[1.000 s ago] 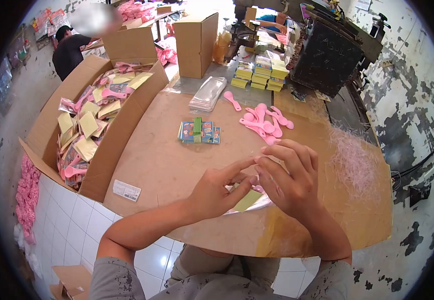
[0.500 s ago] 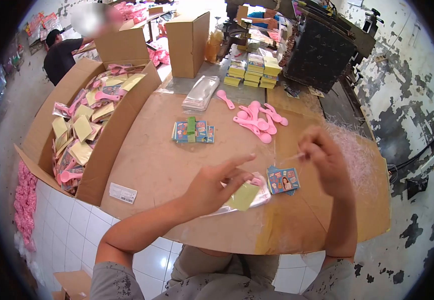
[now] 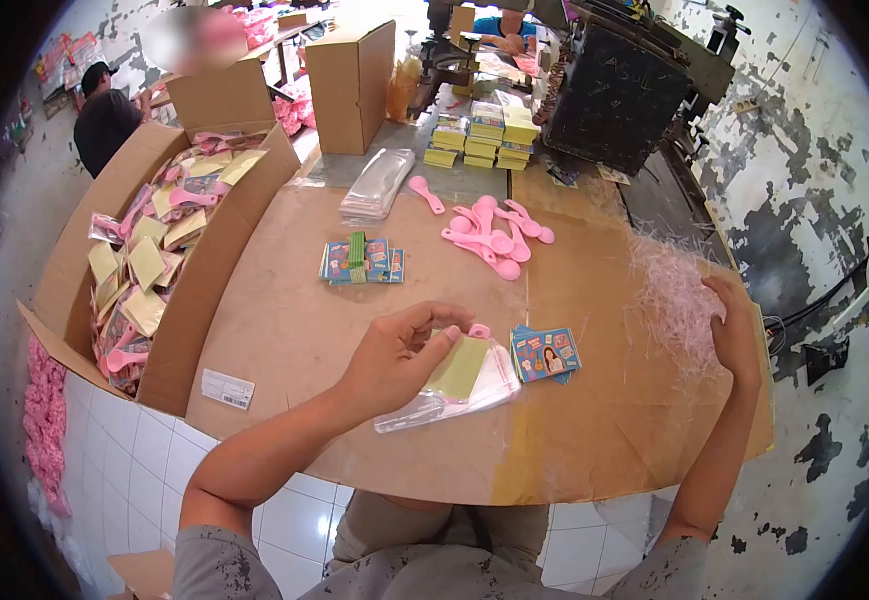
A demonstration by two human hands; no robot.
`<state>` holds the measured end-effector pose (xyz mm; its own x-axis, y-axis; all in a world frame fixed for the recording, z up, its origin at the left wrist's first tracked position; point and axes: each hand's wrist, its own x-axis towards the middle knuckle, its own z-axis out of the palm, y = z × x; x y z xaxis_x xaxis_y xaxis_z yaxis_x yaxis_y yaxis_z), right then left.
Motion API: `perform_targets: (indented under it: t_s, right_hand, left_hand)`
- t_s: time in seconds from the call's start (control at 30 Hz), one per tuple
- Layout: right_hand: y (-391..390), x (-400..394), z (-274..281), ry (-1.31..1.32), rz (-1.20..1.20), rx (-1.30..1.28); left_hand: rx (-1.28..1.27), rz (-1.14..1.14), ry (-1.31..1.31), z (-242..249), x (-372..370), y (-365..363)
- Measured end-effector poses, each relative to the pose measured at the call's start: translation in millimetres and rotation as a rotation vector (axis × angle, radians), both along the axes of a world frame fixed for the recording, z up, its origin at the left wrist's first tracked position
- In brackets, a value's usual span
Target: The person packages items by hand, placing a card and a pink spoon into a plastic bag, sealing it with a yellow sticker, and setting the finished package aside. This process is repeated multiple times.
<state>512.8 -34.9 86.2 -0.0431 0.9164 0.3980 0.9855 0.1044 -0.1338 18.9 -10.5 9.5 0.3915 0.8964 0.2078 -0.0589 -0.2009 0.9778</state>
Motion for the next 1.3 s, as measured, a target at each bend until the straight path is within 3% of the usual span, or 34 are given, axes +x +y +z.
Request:
perform_targets:
  t_s: [0.03, 0.13, 0.23, 0.27, 0.37, 0.43, 0.5, 0.57, 0.77, 1.07, 1.3]
  right_hand:
    - [-5, -16, 15, 0.050, 0.036, 0.006]
    - [7, 12, 21, 0.881, 0.164, -0.346]
    - [20, 4, -13, 0.174, -0.193, -0.098]
    - [15, -11, -27, -0.624, -0.305, 0.224]
    - [18, -97, -2, 0.106, 0.147, 0.184]
    - [17, -142, -14, 0.185, 0.290, 0.145]
    - [10, -187, -14, 0.370, 0.444, -0.162]
    - [11, -218, -31, 0.611, 0.637, -0.276]
    - [19, -250, -54, 1.147, 0.590, -0.568]
    - [23, -238, -62, 1.228, 0.578, -0.507]
    - [25, -225, -65, 1.319, 0.585, -0.632]
  left_hand:
    - [-0.013, -0.001, 0.013, -1, -1, 2]
    - [-0.049, -0.012, 0.000, 1, -1, 4]
    - [-0.079, -0.012, -0.045, -3, -1, 5]
    - [-0.088, -0.007, -0.060, -5, -1, 6]
    - [-0.146, -0.002, -0.105, -3, 3, 3]
    - [-0.157, -0.003, -0.045, -6, 3, 3]
    - [-0.160, -0.024, -0.037, -6, 3, 1]
    - [-0.156, -0.053, -0.094, -7, 6, -2]
    - [-0.149, -0.060, -0.110, -9, 6, -3]
    - [-0.061, -0.008, -0.025, -10, 4, -2]
    - [0.080, -0.032, -0.012, -16, 0, 5]
